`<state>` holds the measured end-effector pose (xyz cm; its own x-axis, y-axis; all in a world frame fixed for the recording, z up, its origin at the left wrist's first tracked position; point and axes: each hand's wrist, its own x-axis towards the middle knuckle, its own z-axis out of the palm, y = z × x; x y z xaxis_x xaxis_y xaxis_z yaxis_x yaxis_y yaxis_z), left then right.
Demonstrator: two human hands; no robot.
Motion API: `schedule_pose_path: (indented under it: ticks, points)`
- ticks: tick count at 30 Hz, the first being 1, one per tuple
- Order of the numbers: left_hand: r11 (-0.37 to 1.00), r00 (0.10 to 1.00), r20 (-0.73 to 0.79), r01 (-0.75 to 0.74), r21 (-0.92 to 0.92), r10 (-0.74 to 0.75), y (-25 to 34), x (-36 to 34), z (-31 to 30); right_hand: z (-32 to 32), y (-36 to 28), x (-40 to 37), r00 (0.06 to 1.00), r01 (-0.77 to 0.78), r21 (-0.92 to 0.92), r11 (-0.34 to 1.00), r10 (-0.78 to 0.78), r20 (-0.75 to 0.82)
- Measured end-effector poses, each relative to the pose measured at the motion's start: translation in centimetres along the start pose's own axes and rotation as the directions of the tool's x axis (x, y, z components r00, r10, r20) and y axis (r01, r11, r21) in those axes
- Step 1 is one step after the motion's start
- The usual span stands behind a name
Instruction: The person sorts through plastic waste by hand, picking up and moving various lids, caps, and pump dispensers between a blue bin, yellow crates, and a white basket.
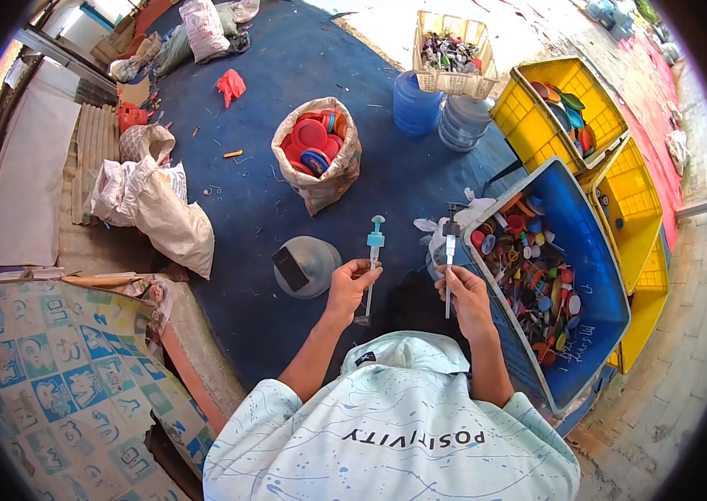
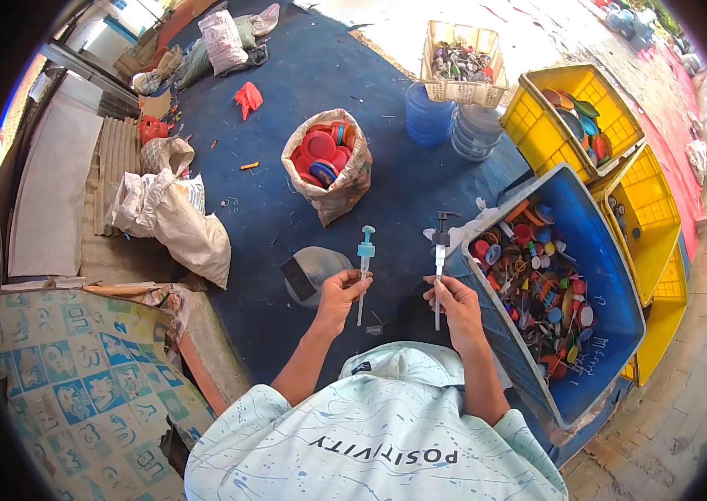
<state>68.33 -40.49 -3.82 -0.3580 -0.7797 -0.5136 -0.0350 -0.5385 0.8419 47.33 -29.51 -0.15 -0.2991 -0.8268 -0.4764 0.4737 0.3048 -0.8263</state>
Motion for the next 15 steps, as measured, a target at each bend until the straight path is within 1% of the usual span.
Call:
schedule_pose_path:
  ticks: [4,7,8,10,11,14,15]
  points:
    - [0.996,1.000,-0.001,0.021,-0.090,-0.021,1.5,4.9,-0.5,0.5,0.0,5.3,1.000,-0.021,-0.002,1.000,0.021,-0.004]
    - [0.989,0.999,0.012,0.047,-0.144,-0.046,2.3,9.4,-0.5,1.0,-0.6,10.6,0.999,-0.048,-0.015,0.999,0.048,-0.020]
    - [0.986,0.997,-0.006,0.069,-0.153,-0.071,2.9,10.9,-0.3,1.2,-0.8,12.7,0.998,-0.061,-0.017,0.998,0.061,-0.004]
    - [0.981,0.993,-0.023,0.109,-0.163,-0.114,4.4,14.1,0.4,1.8,-2.4,16.7,0.997,-0.071,-0.015,0.997,0.071,0.011]
    - [0.974,0.991,-0.001,0.128,-0.186,-0.131,5.2,15.9,0.7,1.9,-3.6,18.6,0.996,-0.082,-0.012,0.997,0.083,0.034]
    - [0.979,0.991,0.019,0.133,-0.153,-0.132,9.5,20.6,2.9,2.7,-7.2,23.5,0.998,-0.025,0.004,1.000,0.025,0.051]
    - [0.985,0.990,0.062,0.137,-0.109,-0.131,10.5,22.5,3.3,2.6,-8.1,25.0,0.999,-0.001,-0.018,1.000,0.002,0.045]
